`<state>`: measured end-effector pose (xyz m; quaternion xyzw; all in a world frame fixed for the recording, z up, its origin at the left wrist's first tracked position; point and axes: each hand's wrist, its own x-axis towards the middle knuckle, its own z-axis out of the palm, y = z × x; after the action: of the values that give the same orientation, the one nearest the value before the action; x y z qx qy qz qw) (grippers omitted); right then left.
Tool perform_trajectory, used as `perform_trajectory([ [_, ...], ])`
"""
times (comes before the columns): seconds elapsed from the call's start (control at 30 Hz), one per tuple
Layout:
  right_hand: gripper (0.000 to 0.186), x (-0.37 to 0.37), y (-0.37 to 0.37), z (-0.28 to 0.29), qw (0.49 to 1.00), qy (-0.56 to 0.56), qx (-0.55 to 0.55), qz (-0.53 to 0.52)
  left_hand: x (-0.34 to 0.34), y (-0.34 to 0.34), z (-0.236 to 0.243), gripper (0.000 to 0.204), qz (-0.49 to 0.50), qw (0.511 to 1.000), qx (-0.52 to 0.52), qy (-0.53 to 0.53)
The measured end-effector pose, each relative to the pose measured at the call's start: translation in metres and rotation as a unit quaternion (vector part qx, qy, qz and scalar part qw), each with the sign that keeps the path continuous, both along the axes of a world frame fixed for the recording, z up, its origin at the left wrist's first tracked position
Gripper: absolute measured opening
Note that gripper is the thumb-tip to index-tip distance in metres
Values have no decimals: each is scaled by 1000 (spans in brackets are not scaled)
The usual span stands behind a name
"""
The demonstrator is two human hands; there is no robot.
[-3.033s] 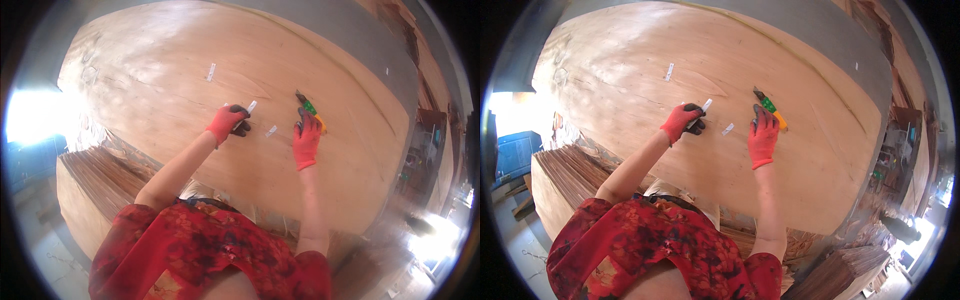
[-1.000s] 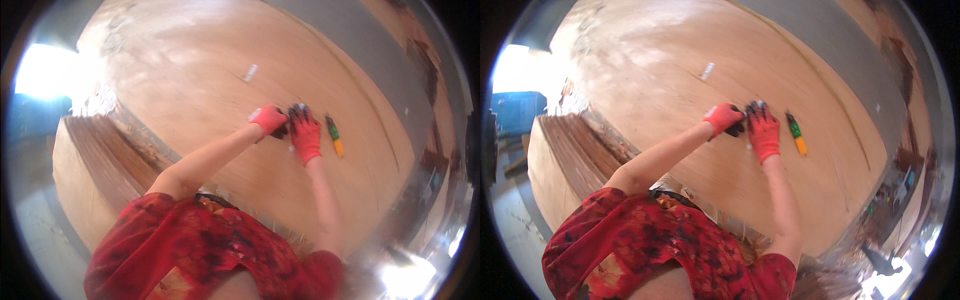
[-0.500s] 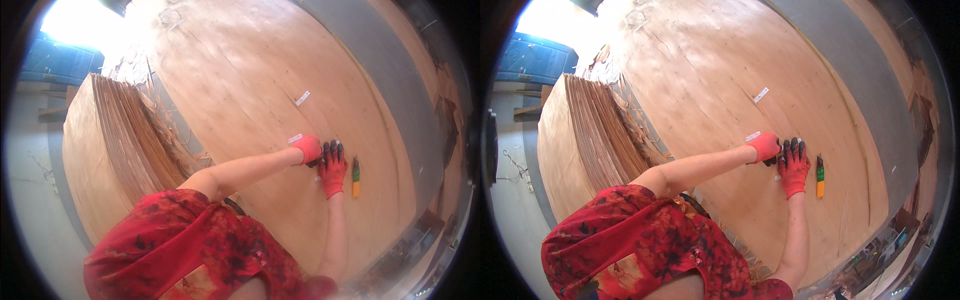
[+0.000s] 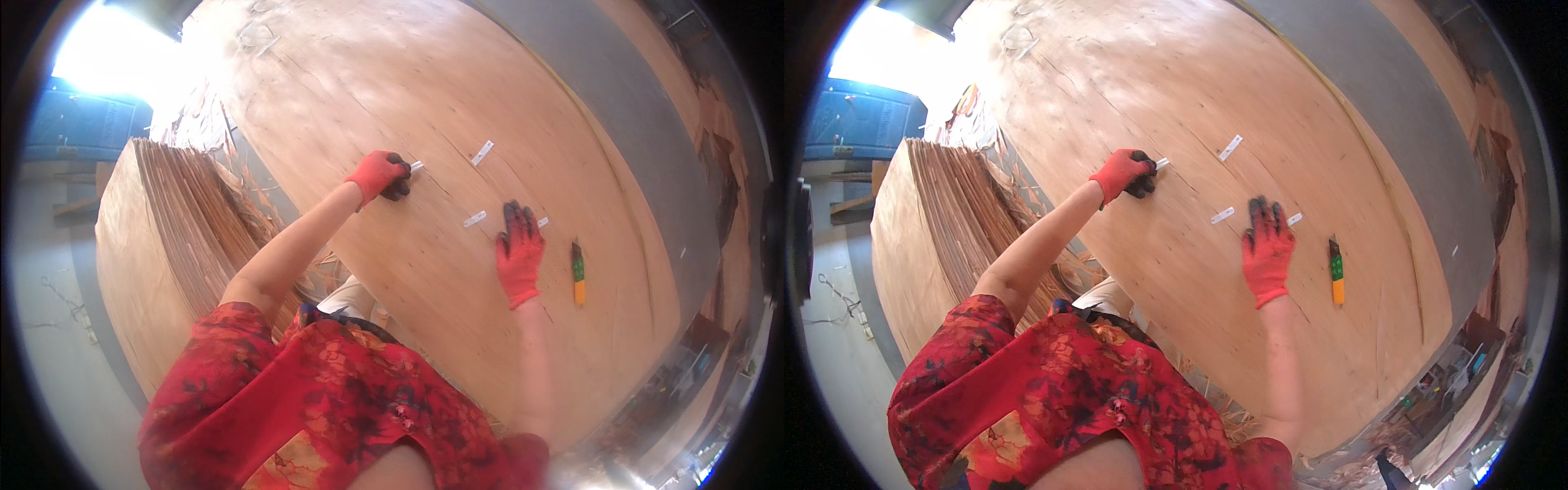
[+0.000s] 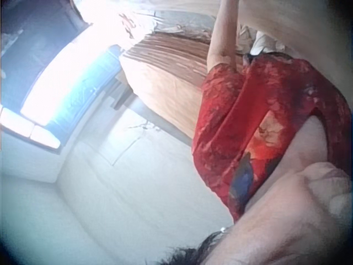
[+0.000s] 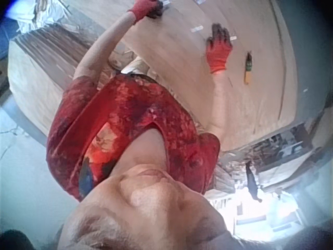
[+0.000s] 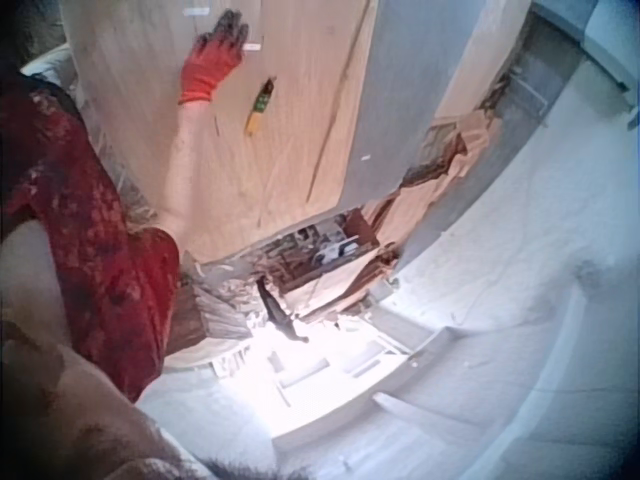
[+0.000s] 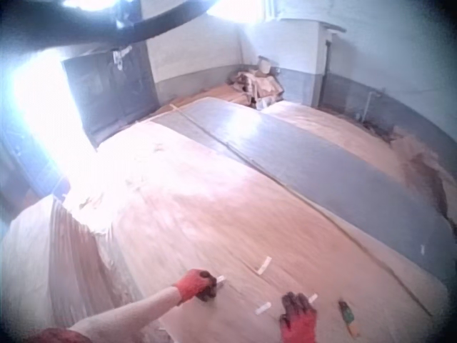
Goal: The person trims wood veneer sheets with a utility knife, applies adhesive tape to the edges, and measures the dimensions with a tape measure.
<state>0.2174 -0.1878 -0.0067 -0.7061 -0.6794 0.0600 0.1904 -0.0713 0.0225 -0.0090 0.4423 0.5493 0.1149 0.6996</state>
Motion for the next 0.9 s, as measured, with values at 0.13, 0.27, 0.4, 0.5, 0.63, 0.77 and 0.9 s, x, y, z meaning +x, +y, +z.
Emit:
perform_trajectory([
  [0.13, 57, -69, 61, -6, 987, 141, 75, 23, 16, 6, 2, 21, 16, 1000, -12, -17],
  [0.27, 58, -112, 112, -23, 993, 97, 24, 64, 25, 11, 2, 19, 17, 999, -36, -10],
  [0.4, 55, -122, 119, -39, 995, -40, -1, 88, 3, 25, 11, 36, 2, 995, -103, -8],
  [0.5, 54, -124, 114, -37, 992, -88, -25, 91, -42, 28, 17, 50, 23, 994, -100, -23],
  [0.63, 53, -126, 113, 11, 982, -53, -80, 164, -116, 34, 24, 43, 45, 995, -83, 4],
  [0.77, 45, -44, 84, 36, 997, -18, 76, -12, -192, 21, 34, 38, 104, 992, -39, 57],
  [0.9, 54, 73, -32, 5, 919, -247, -66, -300, -267, -21, 23, 37, 200, 979, -19, 44],
])
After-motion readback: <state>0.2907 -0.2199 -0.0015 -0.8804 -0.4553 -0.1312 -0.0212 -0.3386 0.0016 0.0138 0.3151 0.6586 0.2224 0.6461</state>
